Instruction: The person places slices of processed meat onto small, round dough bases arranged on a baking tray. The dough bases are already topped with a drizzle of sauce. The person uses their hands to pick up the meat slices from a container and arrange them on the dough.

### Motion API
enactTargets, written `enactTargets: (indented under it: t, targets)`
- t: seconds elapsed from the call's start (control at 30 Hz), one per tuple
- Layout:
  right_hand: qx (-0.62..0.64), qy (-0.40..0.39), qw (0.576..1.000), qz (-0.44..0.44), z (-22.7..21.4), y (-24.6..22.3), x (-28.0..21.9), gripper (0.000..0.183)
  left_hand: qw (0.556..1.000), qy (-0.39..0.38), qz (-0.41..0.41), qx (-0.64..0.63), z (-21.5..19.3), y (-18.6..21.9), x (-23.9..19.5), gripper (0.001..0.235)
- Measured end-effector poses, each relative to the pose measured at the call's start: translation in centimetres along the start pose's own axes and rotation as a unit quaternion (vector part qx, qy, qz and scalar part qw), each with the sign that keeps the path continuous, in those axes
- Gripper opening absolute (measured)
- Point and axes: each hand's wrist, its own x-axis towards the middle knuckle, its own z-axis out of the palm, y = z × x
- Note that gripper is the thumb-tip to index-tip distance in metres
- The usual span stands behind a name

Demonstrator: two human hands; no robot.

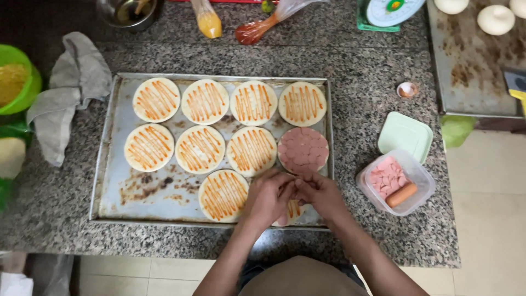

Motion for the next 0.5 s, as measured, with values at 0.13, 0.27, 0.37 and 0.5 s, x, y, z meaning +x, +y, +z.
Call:
enactTargets:
  t: [0.13, 0.27, 0.37, 0.5]
  targets:
    - [-0.015, 0.02, 1.0, 0.015, -0.5, -3.8, -1.6, 0.034, 1.0, -0.021, -0.006, 0.013, 2.2, -1.1, 1.9, 0.014]
    - [-0.037, 0.006, 0.998, 0.041, -1.3, -7.4, -2.8, 0.048, 0.997, 0.039, 0.01, 0.061, 2.4, -1.7, 6.3, 0.015]
    - [-0.01, 0.014, 0.999, 0.04, -2.5, -7.6, -2.7, 0.042, 0.989, 0.055, 0.009, 0.133, 2.9, -2.3, 9.1, 0.018]
    - [0.066, 0.051, 0.996, 0.025, -2.5, -8.3, -2.9, 0.042, 0.981, -0.006, 0.011, 0.194, 6.3, -5.4, 11.5, 0.021]
